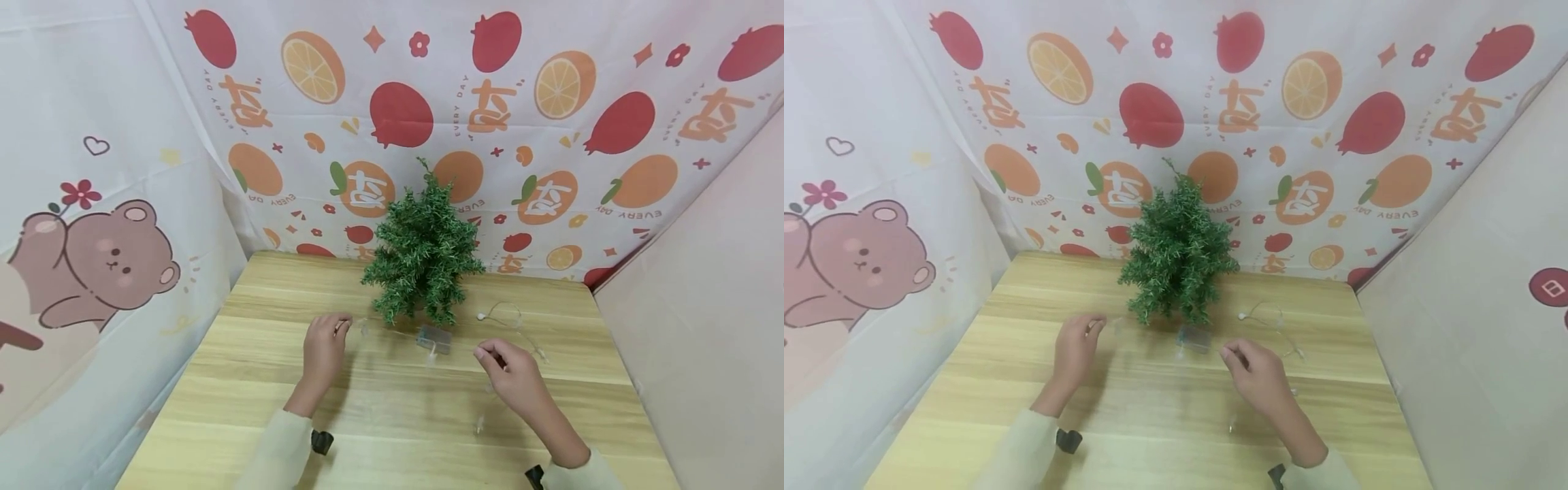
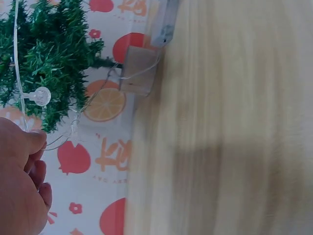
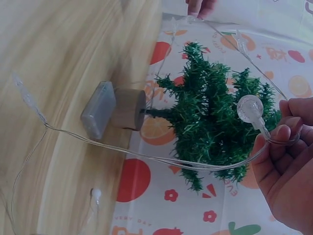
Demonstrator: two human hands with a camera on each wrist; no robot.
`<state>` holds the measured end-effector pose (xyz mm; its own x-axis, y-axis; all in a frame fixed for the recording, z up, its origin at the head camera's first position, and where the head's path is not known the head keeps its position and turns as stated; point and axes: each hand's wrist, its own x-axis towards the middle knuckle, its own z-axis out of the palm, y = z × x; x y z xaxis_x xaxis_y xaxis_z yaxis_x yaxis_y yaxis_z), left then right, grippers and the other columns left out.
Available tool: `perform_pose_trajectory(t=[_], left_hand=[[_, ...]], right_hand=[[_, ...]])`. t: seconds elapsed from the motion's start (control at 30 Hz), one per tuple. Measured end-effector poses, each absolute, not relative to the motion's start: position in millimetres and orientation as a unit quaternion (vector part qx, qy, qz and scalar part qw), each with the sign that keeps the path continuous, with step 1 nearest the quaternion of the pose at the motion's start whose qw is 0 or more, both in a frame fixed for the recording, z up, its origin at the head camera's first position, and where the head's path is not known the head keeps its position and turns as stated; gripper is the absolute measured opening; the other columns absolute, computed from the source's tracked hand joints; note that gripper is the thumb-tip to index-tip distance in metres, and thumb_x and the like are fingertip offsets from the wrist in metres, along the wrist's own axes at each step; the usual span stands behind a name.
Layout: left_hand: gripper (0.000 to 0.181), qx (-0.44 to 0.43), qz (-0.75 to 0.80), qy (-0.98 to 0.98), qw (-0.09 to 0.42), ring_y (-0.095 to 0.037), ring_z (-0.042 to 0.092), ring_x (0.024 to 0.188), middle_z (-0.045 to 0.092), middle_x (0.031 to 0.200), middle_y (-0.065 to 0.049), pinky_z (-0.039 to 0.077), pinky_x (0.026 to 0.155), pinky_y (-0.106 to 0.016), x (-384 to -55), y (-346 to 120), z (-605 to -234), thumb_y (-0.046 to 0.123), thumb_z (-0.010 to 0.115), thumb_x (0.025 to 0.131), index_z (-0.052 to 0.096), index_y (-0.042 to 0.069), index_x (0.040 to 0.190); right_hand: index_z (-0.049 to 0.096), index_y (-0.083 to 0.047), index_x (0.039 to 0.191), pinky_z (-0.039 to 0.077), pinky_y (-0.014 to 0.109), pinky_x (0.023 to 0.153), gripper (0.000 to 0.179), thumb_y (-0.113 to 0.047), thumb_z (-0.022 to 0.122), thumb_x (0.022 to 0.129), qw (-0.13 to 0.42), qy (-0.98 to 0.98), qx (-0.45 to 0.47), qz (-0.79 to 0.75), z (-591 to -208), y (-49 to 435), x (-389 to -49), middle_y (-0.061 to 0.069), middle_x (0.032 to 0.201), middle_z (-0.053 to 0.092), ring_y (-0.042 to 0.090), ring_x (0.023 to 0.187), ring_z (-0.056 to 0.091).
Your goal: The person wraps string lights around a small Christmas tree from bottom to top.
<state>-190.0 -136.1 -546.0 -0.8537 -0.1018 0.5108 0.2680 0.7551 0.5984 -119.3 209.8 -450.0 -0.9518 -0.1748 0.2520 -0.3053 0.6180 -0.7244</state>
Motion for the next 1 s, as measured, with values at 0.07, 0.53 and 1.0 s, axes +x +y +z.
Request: perform_pose_trajectory(t=[0.07,0.53,1.0], left_hand=[[0.008,-0.046,-0.349,-0.897,0.267,-0.02,0.057,0.079,0.074,0.094,-0.008,0.048,0.069,-0.034,-195,-137,-543,0.004,0.072,0.092,0.074,0.007,0.099],[0.007,-0.052,-0.302,-0.901,0.306,-0.027,0.065,0.082,0.076,0.096,-0.006,0.045,0.072,-0.042,-226,-137,-516,0.013,0.074,0.093,0.076,0.011,0.099],[0.008,-0.048,-0.357,-0.888,0.285,-0.022,0.064,0.083,0.076,0.098,-0.003,0.049,0.075,-0.04,-230,-116,-495,0.016,0.074,0.093,0.077,0.014,0.101]], right_hand=[[0.069,-0.019,0.096,0.044,0.024,0.055,0.01,-0.023,0.063,0.102,0.085,-0.895,0.14,0.414,-448,209,-119,-0.008,0.072,0.056,0.005,0.061,0.048],[0.07,-0.018,0.095,0.047,0.025,0.06,0.01,-0.021,0.062,0.102,0.104,-0.894,0.132,0.415,-439,217,-121,-0.009,0.076,0.059,0.006,0.067,0.053],[0.07,-0.013,0.096,0.044,0.024,0.056,0.016,-0.026,0.062,0.102,0.115,-0.891,0.068,0.434,-433,245,-132,0.001,0.074,0.055,0.008,0.064,0.048]])
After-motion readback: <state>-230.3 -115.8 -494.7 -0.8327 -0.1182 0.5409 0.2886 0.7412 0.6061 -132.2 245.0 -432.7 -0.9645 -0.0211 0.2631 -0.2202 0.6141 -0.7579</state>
